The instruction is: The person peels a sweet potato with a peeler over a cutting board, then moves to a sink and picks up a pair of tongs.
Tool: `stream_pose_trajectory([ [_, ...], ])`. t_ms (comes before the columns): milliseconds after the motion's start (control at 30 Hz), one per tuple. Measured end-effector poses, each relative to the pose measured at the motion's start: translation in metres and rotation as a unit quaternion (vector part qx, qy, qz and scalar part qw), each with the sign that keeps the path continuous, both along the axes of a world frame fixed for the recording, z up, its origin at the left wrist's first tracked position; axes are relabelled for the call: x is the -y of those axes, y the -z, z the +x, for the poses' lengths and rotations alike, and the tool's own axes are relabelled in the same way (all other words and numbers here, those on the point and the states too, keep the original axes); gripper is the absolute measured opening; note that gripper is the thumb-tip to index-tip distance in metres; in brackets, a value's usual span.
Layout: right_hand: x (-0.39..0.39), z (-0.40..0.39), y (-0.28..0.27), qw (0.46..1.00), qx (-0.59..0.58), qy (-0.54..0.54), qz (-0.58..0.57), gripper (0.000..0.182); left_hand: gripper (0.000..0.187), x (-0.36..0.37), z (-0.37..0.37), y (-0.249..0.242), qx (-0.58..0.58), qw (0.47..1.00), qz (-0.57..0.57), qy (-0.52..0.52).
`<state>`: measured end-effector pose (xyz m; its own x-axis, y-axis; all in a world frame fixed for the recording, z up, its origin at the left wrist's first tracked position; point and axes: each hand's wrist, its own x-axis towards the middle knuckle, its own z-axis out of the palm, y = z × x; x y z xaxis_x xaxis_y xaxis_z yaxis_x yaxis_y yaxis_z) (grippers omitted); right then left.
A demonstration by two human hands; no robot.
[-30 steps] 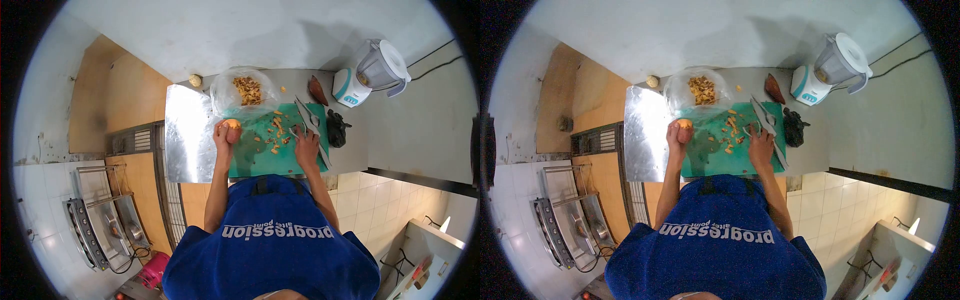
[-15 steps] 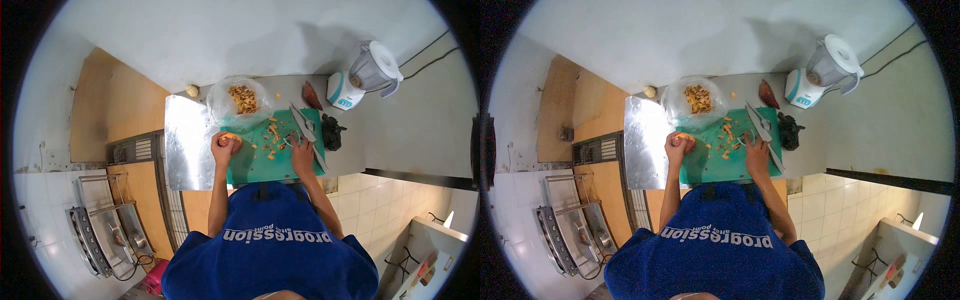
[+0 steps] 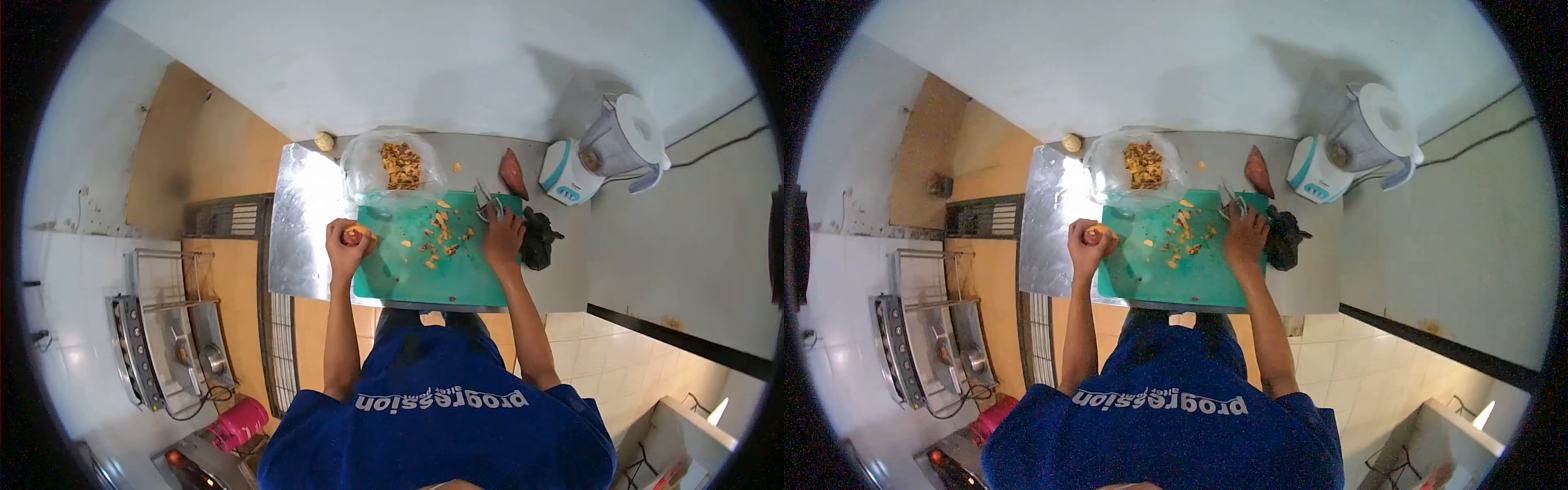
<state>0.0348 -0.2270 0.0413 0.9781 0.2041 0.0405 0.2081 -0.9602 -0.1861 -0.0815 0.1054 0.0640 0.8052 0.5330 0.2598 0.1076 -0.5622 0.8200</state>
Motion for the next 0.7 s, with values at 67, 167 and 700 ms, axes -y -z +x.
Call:
stream_pose_trajectory([
  [67,-0.001,-0.006,0.008,0.998,0.055,-0.023,-0.029,0.056,0.036,-0.004,-0.013,-0.002,0.014,1.000,0.015,-0.006],
  [167,-0.011,-0.015,0.011,0.991,0.112,-0.064,0.044,0.054,0.034,-0.015,-0.018,-0.002,0.001,0.999,0.028,-0.032],
  [700,-0.091,-0.013,0.022,0.981,-0.040,-0.186,0.032,0.066,0.035,-0.108,-0.005,0.025,-0.107,0.989,0.057,0.082],
])
